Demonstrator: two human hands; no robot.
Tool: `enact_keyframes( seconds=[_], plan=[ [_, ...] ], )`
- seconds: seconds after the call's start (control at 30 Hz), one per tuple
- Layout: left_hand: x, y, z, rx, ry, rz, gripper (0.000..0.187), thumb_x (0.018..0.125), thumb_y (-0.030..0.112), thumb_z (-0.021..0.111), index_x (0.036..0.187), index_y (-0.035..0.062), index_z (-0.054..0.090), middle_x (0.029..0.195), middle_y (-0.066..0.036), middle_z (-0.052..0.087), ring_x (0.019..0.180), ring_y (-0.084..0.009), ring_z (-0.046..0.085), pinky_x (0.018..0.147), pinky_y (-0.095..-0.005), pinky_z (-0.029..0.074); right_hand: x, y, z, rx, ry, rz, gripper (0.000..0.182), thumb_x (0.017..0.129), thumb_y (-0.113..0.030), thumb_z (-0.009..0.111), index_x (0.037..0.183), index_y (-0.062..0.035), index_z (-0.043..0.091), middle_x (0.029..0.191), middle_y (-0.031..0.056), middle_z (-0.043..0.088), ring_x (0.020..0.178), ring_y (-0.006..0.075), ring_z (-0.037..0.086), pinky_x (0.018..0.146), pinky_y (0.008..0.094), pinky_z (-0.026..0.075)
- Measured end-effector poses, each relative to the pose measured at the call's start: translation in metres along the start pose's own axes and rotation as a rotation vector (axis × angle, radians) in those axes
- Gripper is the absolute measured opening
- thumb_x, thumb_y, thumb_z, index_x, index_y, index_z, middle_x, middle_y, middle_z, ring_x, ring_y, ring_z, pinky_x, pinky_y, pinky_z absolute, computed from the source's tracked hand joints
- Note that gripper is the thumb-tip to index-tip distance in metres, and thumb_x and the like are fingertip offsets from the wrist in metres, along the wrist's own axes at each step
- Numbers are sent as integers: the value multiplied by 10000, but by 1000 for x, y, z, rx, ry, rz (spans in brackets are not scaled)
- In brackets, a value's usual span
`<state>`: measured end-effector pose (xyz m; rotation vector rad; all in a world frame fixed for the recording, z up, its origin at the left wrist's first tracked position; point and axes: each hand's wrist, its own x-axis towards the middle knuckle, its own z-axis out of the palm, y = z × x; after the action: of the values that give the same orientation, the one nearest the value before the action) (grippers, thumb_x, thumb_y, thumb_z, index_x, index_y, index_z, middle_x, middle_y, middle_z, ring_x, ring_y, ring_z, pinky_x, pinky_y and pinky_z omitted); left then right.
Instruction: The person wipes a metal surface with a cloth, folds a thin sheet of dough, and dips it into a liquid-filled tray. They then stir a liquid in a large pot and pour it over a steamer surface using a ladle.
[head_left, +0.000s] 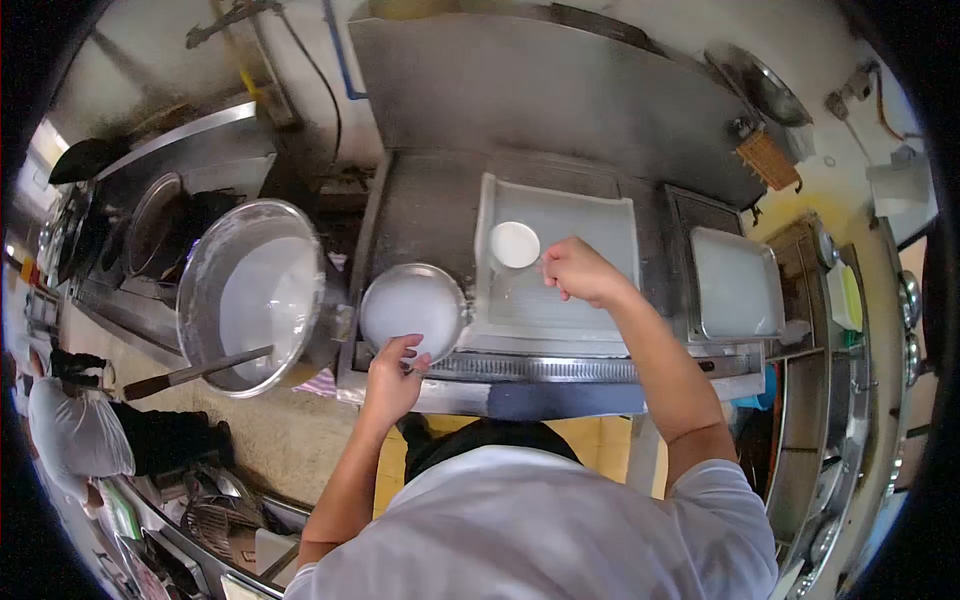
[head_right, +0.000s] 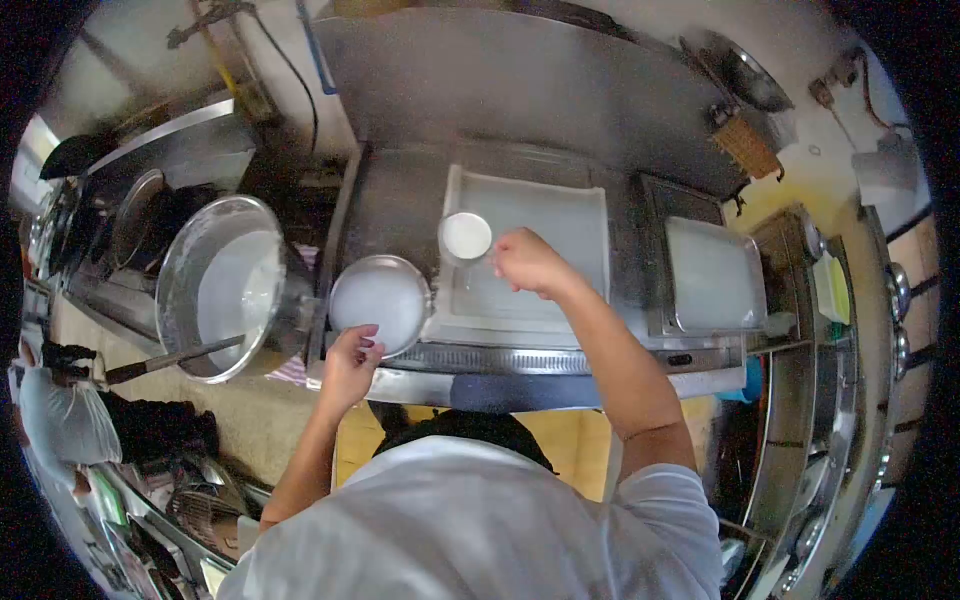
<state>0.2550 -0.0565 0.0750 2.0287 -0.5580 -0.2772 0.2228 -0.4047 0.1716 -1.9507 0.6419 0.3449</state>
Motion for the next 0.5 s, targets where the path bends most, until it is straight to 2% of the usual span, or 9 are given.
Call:
enact_keyframes(
  seconds=[0.03,0.13,0.2,0.33,0.43,0.5],
  plan=[
    [1,2,12,-11,-25,-25,274,920,60,715,1182,-7,673,1100,-145,690,886,-200,687,737,-317,564,-1,16,-10,-2,25,33,106,837,-33,576,736,-13,598,775,94,635,505,136,485,469,321,416],
    [3,13,42,-29,-78,-88,260,918,73,717,1167,4,681,1111,-157,696,924,-238,699,758,-339,572,31,101,-32,27,92,-9,193,910,-177,611,809,-13,625,630,84,561,434,179,493,346,381,298],
    [3,27,54,-22,-88,-113,257,911,107,729,1149,16,689,1118,-176,698,929,-296,710,769,-374,577,47,143,-41,99,151,8,193,894,-188,641,822,-10,631,635,75,571,449,183,504,360,380,317],
    [-3,32,70,14,-97,-84,239,912,110,727,1130,18,697,1114,-173,701,915,-301,710,780,-376,581,66,196,-49,270,285,56,165,840,-163,681,864,-4,646,651,83,602,477,200,535,400,374,370],
    [-6,35,70,44,-114,-70,225,911,102,725,1118,18,702,1113,-171,703,912,-304,710,780,-377,583,88,235,-49,166,395,-22,131,813,-125,683,838,2,664,665,91,622,546,221,586,505,377,463],
    [-7,32,70,40,-124,-61,216,910,95,723,1110,16,704,1113,-170,703,920,-307,710,777,-378,584,85,232,-50,185,409,41,129,857,-94,650,757,-14,633,630,68,588,479,171,512,417,337,378]
  ],
)
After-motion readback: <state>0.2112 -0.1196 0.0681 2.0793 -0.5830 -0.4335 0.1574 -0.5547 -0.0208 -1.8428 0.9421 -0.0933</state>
